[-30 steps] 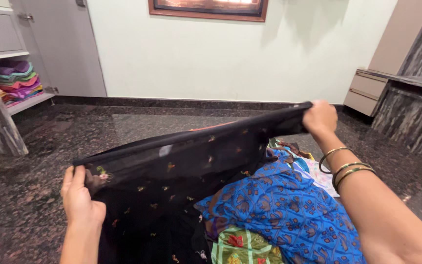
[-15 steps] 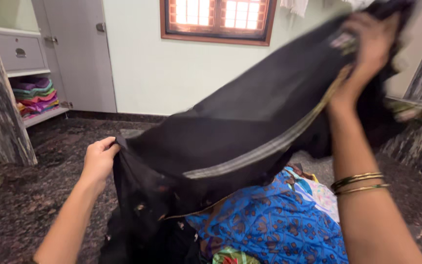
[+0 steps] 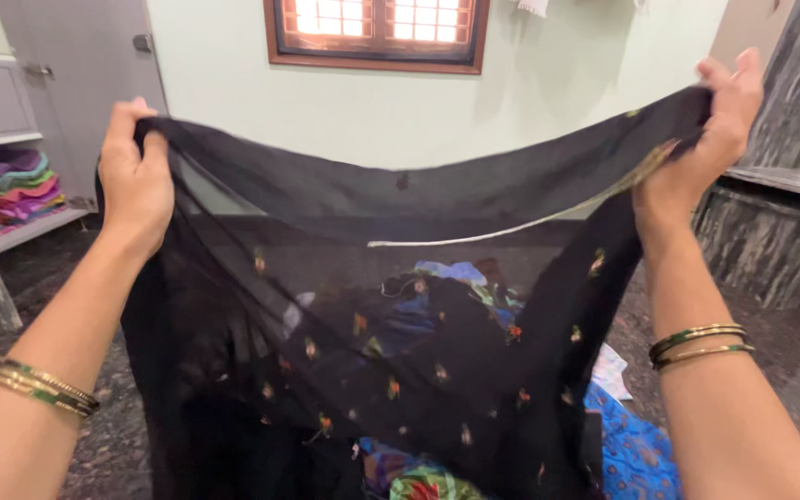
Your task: The person sits on the floor and folds several pieces of clothing, including a blue patterned cloth and a black floral garment, by hand. The folded items are placed on a nearby bed.
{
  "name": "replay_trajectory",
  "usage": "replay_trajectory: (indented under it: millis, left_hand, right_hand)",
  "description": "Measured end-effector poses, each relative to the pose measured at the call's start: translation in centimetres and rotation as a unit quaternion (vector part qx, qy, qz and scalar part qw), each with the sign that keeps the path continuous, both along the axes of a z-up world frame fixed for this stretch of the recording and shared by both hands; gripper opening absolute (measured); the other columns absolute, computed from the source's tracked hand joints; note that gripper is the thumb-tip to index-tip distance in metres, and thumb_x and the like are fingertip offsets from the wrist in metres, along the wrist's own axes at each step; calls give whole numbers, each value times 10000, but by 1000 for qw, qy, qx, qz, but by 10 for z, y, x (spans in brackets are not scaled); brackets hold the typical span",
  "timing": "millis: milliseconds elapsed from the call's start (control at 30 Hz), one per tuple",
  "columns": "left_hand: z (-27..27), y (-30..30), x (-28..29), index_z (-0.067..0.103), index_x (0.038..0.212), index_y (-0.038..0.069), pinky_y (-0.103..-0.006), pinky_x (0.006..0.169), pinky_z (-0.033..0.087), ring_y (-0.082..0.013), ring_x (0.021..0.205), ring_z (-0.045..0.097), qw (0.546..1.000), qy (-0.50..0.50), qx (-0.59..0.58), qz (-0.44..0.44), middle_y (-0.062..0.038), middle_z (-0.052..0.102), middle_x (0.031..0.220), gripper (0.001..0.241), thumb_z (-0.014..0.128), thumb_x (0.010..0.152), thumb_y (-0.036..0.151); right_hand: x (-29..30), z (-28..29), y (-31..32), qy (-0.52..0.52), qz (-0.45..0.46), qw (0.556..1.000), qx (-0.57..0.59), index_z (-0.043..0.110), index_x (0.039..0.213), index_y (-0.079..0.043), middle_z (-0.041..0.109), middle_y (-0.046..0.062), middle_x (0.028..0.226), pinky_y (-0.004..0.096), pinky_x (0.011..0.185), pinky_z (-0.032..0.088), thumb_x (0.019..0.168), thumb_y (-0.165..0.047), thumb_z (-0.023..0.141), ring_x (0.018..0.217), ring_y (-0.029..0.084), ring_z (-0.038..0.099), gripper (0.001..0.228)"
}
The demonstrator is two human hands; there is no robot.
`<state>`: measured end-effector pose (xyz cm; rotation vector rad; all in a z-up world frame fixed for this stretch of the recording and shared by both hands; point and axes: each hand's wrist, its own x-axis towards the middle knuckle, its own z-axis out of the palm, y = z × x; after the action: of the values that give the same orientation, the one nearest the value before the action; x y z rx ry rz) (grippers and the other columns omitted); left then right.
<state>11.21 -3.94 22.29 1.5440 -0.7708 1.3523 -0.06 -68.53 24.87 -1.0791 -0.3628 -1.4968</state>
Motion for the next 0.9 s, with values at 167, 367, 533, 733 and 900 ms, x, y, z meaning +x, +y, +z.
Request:
replay_trajectory:
  millis: [167, 367, 533, 733, 900]
  left_hand:
    - [19, -35, -20, 628, 1119, 24, -458, 932, 474, -364, 1059, 604, 993, 4, 83, 83, -199, 631, 1117, 209, 706, 942, 103]
    - [50, -143, -43, 651, 903, 20, -484, 814, 476, -376, 913, 599, 994, -57, 95, 20, -181, 643, 862, 231, 768, 903, 219]
    - [49, -231, -96, 690, 888, 78, -466, 867, 463, -359, 976, 601, 995, -40, 82, -28, -166, 650, 959, 196, 760, 850, 257]
    - [47, -233, -121, 623, 1096, 82, -484, 852, 437, -390, 982, 550, 996, -25, 83, 7, -164, 618, 1113, 248, 738, 934, 231]
    - [31, -200, -105, 639, 1131, 83, -499, 813, 476, -334, 1045, 643, 974, -48, 90, 203, -90, 698, 1075, 272, 659, 862, 45]
  right_hand:
    - [-31, -32, 20, 403, -347, 847, -15, 825, 964, 10, 716, 170, 912, 316, 771, 507, 849, -72, 631, 806, 214, 678, 240]
    - [-50, 12, 124, 353, -61, 917, -173, 788, 1022, -45, 770, 85, 952, 301, 766, 546, 899, -167, 708, 836, 146, 703, 190]
    - [-52, 22, 244, 244, 89, 871, -417, 684, 1103, -30, 711, 18, 973, 280, 804, 523, 814, -87, 775, 893, 78, 646, 308]
    - [-74, 46, 266, 171, -13, 934, -314, 749, 987, -9, 692, -36, 798, 232, 633, 467, 955, -64, 679, 725, 40, 580, 94]
    - [-56, 79, 253, 41, 36, 952, -300, 751, 956, 8, 660, -63, 827, 230, 666, 439, 1018, -37, 681, 752, 39, 552, 104]
